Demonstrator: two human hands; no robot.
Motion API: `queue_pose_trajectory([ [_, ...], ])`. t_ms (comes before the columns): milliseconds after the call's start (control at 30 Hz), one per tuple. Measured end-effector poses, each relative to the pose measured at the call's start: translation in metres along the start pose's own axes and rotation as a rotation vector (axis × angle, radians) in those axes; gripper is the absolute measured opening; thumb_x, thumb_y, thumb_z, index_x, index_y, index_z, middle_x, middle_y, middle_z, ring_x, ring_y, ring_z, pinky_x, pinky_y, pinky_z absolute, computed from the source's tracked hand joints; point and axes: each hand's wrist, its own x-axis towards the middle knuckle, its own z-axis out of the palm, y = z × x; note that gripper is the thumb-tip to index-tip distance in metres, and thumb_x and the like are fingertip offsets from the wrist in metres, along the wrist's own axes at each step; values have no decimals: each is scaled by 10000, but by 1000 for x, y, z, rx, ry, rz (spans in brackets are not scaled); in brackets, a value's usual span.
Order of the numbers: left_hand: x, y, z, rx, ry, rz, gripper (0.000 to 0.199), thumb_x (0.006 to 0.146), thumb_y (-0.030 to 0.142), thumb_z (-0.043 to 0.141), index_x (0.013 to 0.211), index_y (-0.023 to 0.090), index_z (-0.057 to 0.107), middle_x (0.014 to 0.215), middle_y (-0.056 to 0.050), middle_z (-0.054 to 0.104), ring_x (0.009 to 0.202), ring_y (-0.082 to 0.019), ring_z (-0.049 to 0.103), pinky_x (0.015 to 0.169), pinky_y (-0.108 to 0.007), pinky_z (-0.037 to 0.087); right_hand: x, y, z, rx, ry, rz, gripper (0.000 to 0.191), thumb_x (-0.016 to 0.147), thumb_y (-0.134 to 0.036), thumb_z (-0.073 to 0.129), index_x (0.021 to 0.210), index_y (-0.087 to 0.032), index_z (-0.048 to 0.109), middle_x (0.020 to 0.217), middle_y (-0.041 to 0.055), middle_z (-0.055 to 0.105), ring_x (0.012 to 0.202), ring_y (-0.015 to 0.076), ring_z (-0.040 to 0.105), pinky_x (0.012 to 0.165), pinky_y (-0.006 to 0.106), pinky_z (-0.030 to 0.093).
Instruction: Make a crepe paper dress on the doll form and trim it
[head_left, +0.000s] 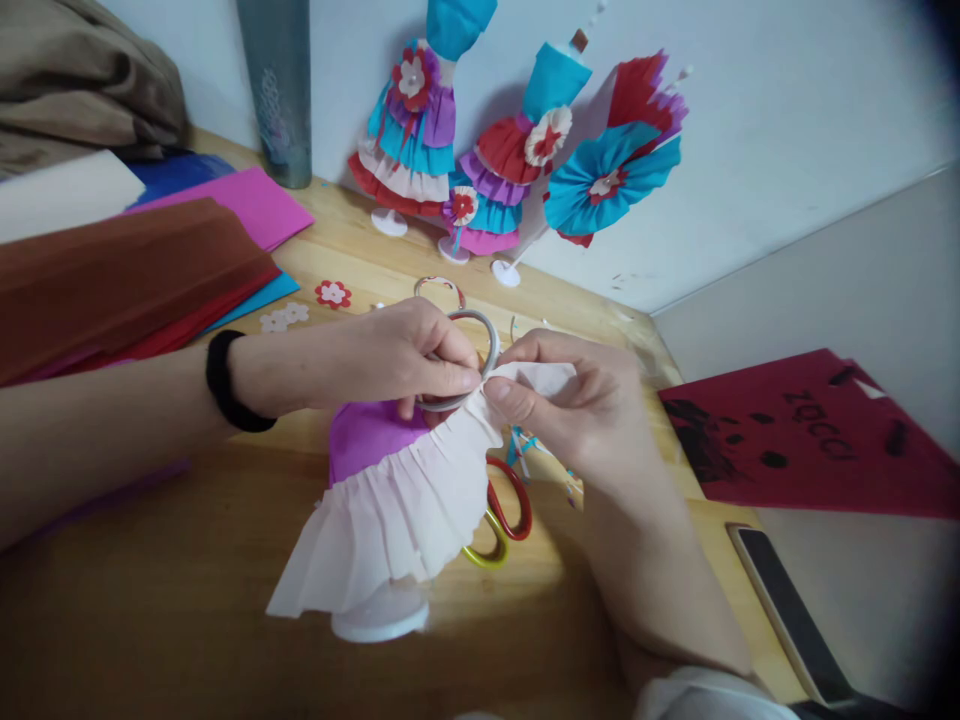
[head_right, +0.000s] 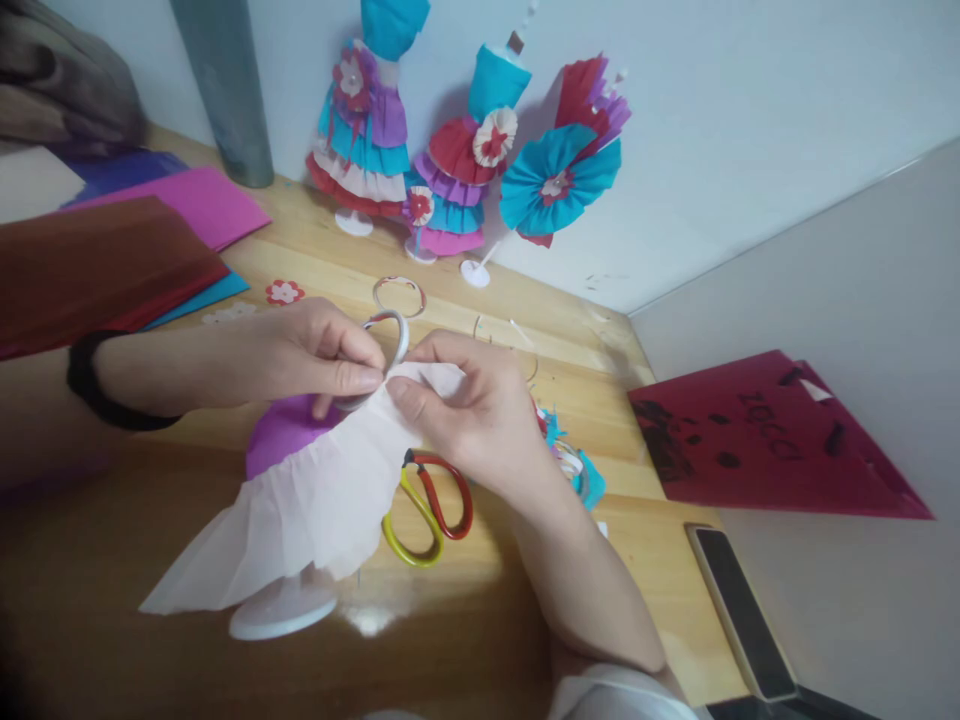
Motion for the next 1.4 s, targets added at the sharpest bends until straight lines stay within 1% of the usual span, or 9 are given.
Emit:
queue_pose_trajectory([
  [133, -1, 2, 1, 53, 31, -38, 314, 859, 185, 502, 547, 155, 475, 545, 24, 511, 514, -62, 460, 515, -181, 332, 1, 2, 1, -55, 9, -70, 127, 808, -213, 732, 710, -203, 652, 658, -10, 667, 584, 123, 587, 517, 239, 455],
  [300, -4, 7, 3, 95, 53, -64, 318, 856, 259, 538, 559, 151, 511, 538, 20, 506, 506, -66, 442, 494, -194, 285, -2, 4, 3, -89, 40, -80, 118, 770, -152, 735, 707, -213, 657, 662, -23, 670, 605, 118, 594, 549, 232, 458],
  [533, -3, 4, 2, 98, 64, -64, 277, 803, 187, 521, 529, 155, 491, 515, 29, 492, 471, -63, 412, 497, -215, 282, -1, -1, 2, -12, -30, 68, 196, 815, -286, 720, 669, -202, 620, 540, -34, 548, 458, 93, 438, 412, 227, 321],
  [633, -3, 5, 2, 97, 64, -80, 264, 786, 165, 503, 522, 156, 493, 518, 25, 497, 478, -70, 421, 514, -221, 292, -1, -3, 0, -56, 10, 36, 252, 829, -330, 718, 651, -205, 591, 545, -30, 505, 476, 91, 411, 417, 236, 308],
  [767, -4, 9, 2, 120, 68, -85, 276, 785, 165, 512, 514, 161, 459, 500, 29, 462, 477, -75, 389, 511, -228, 277, -2, -2, 1, -121, 119, -41, 299, 822, -265, 723, 620, -210, 509, 552, -32, 449, 496, 92, 384, 433, 246, 298],
  [867, -4, 9, 1, 126, 69, -80, 278, 768, 158, 522, 505, 163, 432, 496, 29, 449, 478, -76, 383, 503, -229, 265, -2, 0, 2, -83, 96, -43, 277, 849, -265, 700, 643, -214, 523, 540, -41, 430, 475, 91, 360, 435, 251, 309],
  [967, -3, 7, 1, 121, 90, -87, 247, 774, 169, 519, 529, 159, 486, 507, 30, 463, 483, -75, 392, 500, -219, 264, -2, -1, 2, -57, 83, -9, 224, 850, -273, 704, 684, -216, 565, 563, -38, 476, 484, 98, 400, 450, 256, 346],
  [1100, -1, 2, 1, 115, 94, -97, 236, 796, 201, 525, 567, 152, 560, 525, 28, 506, 503, -76, 433, 505, -199, 283, -5, -1, 0, -110, 136, -69, 153, 835, -242, 716, 721, -222, 616, 620, -11, 581, 535, 125, 500, 482, 272, 401],
  [1400, -2, 0, 0, 114, 103, -110, 248, 806, 209, 544, 564, 157, 548, 533, 22, 484, 512, -87, 419, 514, -230, 279, -4, -2, 1, -93, 22, -90, 132, 849, -240, 717, 741, -207, 649, 674, -12, 660, 594, 124, 598, 526, 239, 451],
])
